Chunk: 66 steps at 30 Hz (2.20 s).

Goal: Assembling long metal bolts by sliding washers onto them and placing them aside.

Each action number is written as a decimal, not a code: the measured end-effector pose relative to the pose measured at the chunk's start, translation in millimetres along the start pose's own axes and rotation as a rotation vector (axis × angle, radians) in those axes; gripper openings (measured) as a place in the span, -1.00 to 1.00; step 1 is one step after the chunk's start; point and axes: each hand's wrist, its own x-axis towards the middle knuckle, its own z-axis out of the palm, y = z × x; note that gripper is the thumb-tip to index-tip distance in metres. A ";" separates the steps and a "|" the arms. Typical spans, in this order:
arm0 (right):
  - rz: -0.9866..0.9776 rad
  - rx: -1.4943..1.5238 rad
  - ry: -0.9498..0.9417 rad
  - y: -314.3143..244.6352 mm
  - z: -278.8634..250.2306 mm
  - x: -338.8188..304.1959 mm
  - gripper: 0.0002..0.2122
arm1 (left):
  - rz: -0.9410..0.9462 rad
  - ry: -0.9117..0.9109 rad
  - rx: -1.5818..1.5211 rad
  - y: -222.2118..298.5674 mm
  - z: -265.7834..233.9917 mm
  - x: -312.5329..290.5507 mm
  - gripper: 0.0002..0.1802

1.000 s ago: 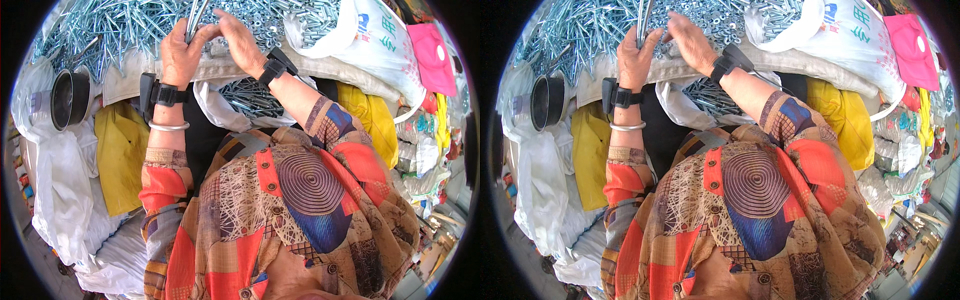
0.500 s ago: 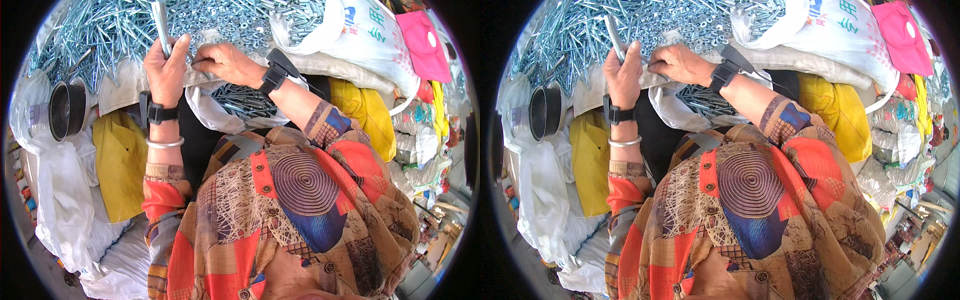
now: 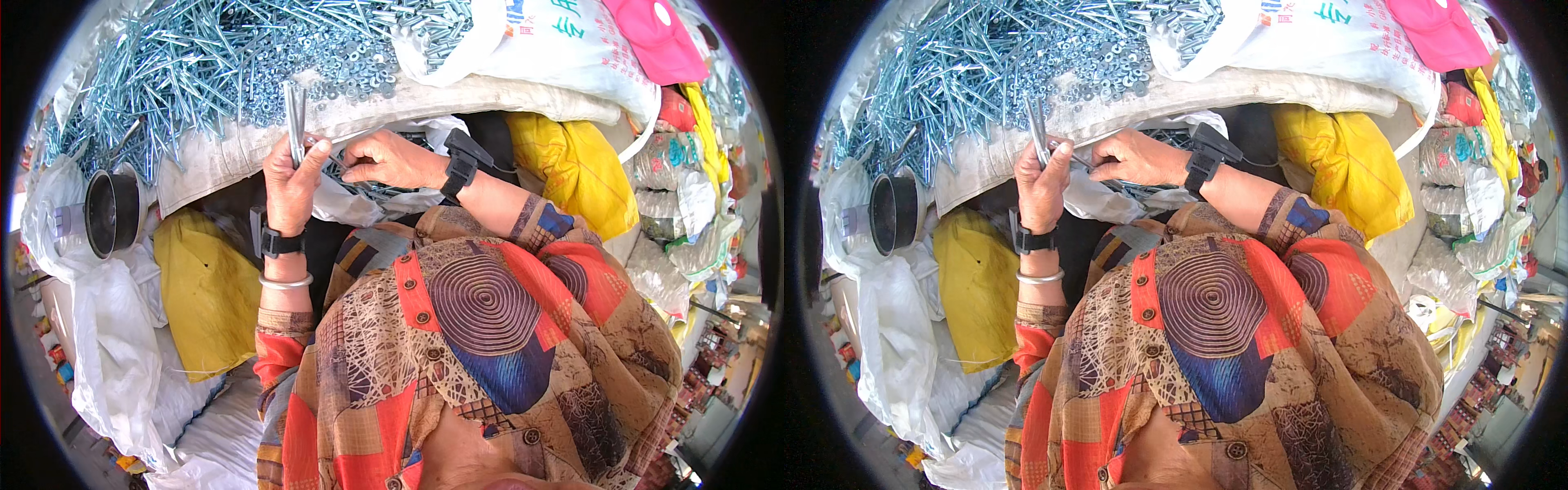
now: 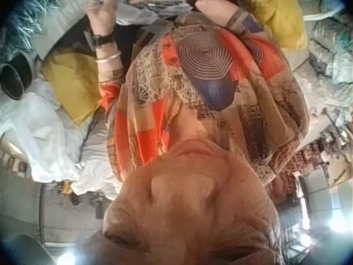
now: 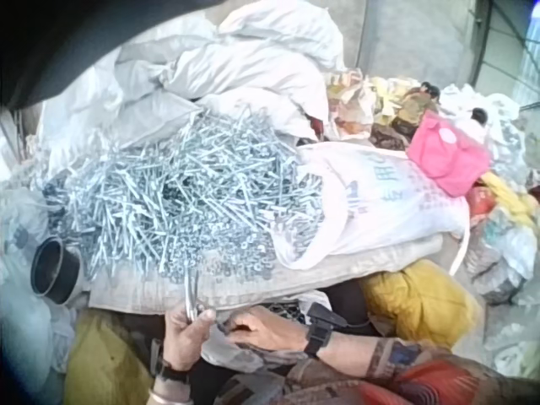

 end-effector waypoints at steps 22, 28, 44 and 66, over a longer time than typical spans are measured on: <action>0.014 -1.419 0.116 55.0 -162.8 36.1 -0.91 | -0.126 0.175 -0.124 -28.4 -0.1 -17.3 -0.79; 0.048 -1.001 0.278 37.4 -163.9 37.2 -0.92 | -0.112 0.174 -0.209 -30.2 -0.7 -23.3 -0.84; -0.093 0.679 0.586 -14.6 -37.8 12.0 -0.78 | -0.083 0.156 -0.100 -30.5 24.3 -34.7 -0.71; -0.035 0.521 0.653 -15.6 10.4 20.5 -0.61 | 0.027 0.378 0.186 -56.8 2.4 -46.3 -0.68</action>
